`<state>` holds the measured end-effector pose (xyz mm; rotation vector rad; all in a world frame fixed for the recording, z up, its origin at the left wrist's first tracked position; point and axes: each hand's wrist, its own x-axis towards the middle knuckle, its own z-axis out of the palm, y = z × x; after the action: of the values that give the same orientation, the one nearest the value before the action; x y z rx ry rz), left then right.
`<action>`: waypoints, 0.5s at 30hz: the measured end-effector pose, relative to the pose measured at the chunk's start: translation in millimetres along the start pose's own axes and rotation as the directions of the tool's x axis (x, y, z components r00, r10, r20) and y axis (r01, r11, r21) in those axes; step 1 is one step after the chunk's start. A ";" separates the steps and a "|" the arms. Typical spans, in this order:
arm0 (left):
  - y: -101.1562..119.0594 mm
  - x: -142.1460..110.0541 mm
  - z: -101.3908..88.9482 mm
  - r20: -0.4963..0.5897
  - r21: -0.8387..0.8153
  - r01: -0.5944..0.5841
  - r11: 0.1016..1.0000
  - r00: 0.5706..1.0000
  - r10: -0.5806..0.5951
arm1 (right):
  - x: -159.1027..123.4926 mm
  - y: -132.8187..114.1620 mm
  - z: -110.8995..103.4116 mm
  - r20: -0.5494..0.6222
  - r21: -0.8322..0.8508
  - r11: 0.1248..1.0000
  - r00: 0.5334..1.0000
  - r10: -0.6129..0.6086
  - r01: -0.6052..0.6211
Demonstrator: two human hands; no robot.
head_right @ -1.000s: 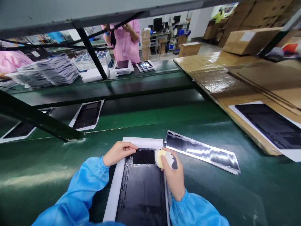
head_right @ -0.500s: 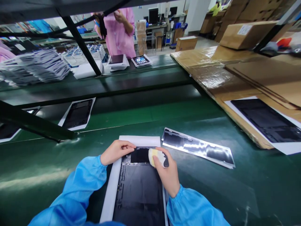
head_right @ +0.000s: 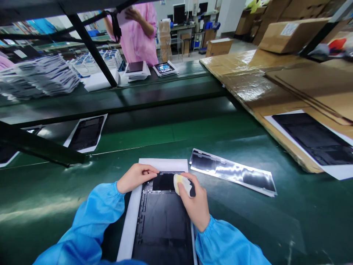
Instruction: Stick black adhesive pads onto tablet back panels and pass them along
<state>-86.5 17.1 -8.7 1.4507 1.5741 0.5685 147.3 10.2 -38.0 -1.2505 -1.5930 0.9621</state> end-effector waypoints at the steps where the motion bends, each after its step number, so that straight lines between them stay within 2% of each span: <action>1: -0.3 0.0 0.0 -0.001 0.000 -0.001 1.000 1.000 0.001 | -0.2 0.2 0.1 -0.007 -0.006 1.000 1.000 -0.010 0.010; 15: 0.9 1.2 0.1 -0.006 0.043 -0.004 0.999 1.000 0.004 | 0.3 4.1 0.6 0.005 -0.037 0.999 1.000 -0.019 0.019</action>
<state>-85.8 18.5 -8.4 1.4857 1.5974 0.5453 148.0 11.3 -42.0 -1.2570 -1.6296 0.9282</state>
